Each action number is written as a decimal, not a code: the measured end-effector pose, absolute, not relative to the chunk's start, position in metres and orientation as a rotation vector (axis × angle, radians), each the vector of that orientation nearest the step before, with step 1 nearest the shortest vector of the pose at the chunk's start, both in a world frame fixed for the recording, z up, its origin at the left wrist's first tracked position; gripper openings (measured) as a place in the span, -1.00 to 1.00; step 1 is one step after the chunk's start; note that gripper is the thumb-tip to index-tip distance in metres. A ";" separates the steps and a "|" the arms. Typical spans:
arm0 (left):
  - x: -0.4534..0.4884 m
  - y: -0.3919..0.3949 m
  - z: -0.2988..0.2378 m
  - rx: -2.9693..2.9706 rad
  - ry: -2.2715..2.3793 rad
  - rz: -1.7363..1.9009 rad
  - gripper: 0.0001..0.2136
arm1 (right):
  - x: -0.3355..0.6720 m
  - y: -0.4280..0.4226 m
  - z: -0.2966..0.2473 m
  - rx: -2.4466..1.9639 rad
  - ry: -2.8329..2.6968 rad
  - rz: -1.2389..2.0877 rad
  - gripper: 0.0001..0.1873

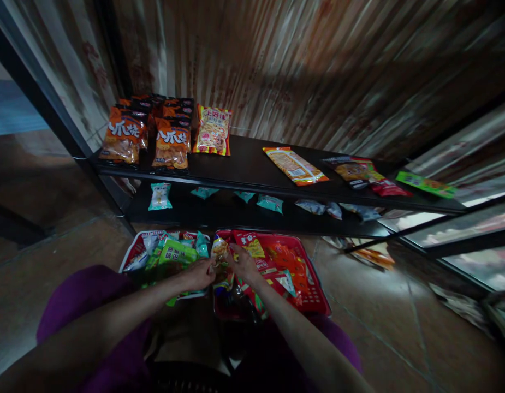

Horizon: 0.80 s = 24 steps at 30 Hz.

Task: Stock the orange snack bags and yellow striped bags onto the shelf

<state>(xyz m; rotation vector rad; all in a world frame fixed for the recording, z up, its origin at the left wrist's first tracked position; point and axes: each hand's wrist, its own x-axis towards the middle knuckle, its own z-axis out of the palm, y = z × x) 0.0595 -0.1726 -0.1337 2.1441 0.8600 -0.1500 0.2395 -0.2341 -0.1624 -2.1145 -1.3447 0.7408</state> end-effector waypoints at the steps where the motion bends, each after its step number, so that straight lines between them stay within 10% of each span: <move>1: 0.057 -0.176 -0.137 2.148 0.824 -0.237 -0.66 | 0.229 -0.244 -0.174 -2.146 -1.312 0.768 -0.42; 6: 0.040 -0.176 -0.145 2.236 0.737 -0.453 -0.67 | 0.192 -0.273 -0.218 -2.240 -1.173 0.785 0.01; 24: 0.021 -0.166 -0.153 2.231 0.603 -0.692 -0.53 | 0.221 -0.282 -0.231 -1.625 -0.502 1.099 -0.15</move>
